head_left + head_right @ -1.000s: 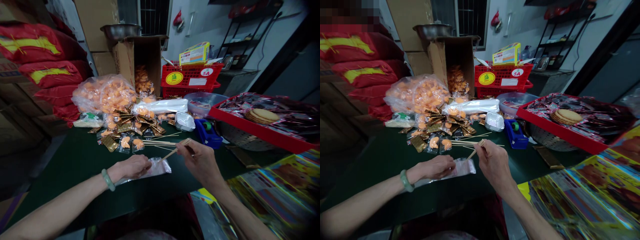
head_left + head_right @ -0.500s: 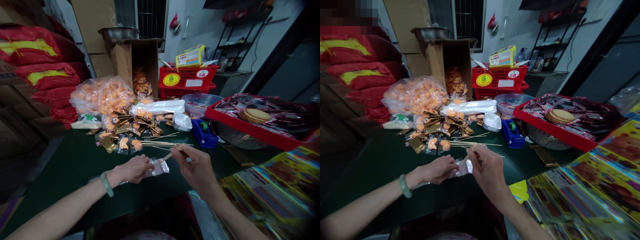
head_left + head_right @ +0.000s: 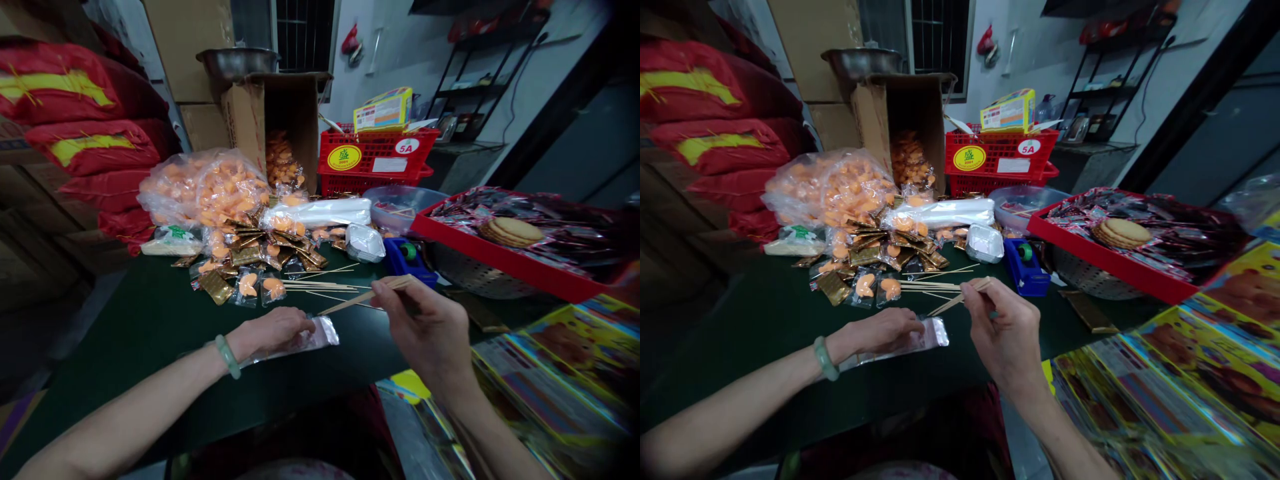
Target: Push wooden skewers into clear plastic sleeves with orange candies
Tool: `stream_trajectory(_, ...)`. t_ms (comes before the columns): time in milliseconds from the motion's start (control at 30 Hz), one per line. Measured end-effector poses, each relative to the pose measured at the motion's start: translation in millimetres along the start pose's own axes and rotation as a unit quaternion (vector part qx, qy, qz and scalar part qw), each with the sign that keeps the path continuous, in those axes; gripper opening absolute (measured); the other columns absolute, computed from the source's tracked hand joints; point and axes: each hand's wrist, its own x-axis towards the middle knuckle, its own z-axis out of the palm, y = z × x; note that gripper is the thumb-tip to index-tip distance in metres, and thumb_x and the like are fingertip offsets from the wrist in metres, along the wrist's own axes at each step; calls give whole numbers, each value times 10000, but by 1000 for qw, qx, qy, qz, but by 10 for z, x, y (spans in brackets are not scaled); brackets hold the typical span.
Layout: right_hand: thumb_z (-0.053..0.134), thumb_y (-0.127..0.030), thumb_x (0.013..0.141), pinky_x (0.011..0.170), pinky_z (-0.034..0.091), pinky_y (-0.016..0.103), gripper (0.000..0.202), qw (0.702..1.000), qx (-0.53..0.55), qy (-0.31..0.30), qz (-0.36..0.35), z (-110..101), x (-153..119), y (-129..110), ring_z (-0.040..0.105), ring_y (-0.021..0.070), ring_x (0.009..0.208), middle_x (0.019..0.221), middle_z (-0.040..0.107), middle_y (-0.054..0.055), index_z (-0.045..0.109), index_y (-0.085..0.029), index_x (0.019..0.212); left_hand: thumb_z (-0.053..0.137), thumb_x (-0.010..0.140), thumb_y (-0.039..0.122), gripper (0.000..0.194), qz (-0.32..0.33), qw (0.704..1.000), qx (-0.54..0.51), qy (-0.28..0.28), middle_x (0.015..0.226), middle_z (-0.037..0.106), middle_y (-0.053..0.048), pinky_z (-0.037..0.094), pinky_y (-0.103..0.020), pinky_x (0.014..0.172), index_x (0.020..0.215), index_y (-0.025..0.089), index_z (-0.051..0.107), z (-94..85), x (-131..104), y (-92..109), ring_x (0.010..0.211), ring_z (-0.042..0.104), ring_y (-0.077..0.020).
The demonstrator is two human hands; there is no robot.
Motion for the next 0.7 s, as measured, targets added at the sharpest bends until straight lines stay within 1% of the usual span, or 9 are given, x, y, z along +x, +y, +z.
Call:
stream_trajectory(33, 514, -233, 806, 483, 377, 208, 192, 1000, 3, -5, 6, -3, -8, 1, 494, 101, 508, 574, 556, -5, 533, -181, 623, 444, 773, 58, 241, 5, 1000, -15, 5, 860, 544, -29, 379, -237, 673, 957, 183, 536, 2, 6, -1, 748, 501, -151)
stream_trajectory(133, 492, -257, 819, 469, 350, 225, 220, 998, -12, -47, 27, 52, -49, 38, 490, 109, 505, 572, 555, -1, 534, -181, 616, 432, 792, 82, 177, 11, 999, -34, 15, 844, 549, -28, 381, -235, 679, 910, 165, 534, 6, 12, -2, 741, 495, -146)
stream_trajectory(200, 477, -260, 826, 507, 349, 245, 223, 997, -44, -60, 25, 112, -73, 70, 497, 119, 527, 591, 570, 4, 540, -181, 627, 427, 791, 80, 153, 11, 999, -29, 14, 809, 542, -20, 372, -231, 665, 863, 162, 535, 15, 11, -11, 717, 485, -139)
stream_trajectory(333, 480, -222, 820, 657, 340, 313, 198, 989, -132, -52, -33, 189, -87, 57, 526, 168, 677, 657, 599, 25, 551, -181, 641, 442, 766, 68, 136, 5, 1000, 9, 24, 779, 515, -9, 338, -232, 623, 792, 167, 532, 39, 26, -38, 686, 462, -132)
stream_trajectory(400, 474, -198, 820, 684, 326, 326, 197, 984, -156, -54, -62, 204, -89, 4, 519, 180, 715, 659, 592, 31, 549, -178, 639, 459, 747, 67, 120, 8, 999, 36, 31, 781, 509, -12, 316, -238, 596, 714, 164, 522, 40, 48, -38, 673, 448, -132)
stream_trajectory(467, 468, -173, 821, 697, 320, 329, 192, 981, -162, -54, -88, 212, -94, -52, 512, 182, 726, 641, 585, 27, 546, -175, 646, 470, 733, 56, 126, 23, 998, 51, 41, 817, 528, -15, 310, -241, 595, 672, 160, 507, 35, 76, -23, 693, 452, -135)
stream_trajectory(533, 467, -159, 821, 696, 315, 326, 187, 980, -159, -53, -106, 217, -99, -84, 508, 181, 722, 624, 582, 21, 543, -175, 651, 470, 738, 45, 134, 54, 996, 50, 53, 876, 561, -9, 318, -240, 610, 693, 165, 508, 26, 102, -1, 737, 472, -137)
stream_trajectory(600, 466, -160, 822, 685, 312, 323, 183, 981, -154, -57, -104, 213, -98, -81, 505, 179, 710, 628, 583, 22, 547, -174, 659, 458, 757, 42, 143, 83, 994, 42, 57, 926, 585, 2, 326, -240, 620, 726, 172, 510, 14, 116, 17, 749, 487, -134)
stream_trajectory(700, 464, -179, 822, 667, 309, 323, 194, 983, -152, -68, -79, 189, -91, -33, 503, 180, 692, 653, 587, 32, 551, -174, 649, 442, 777, 49, 144, 99, 994, 40, 36, 861, 598, 0, 335, -241, 612, 734, 173, 502, -17, 119, 25, 715, 500, -133)
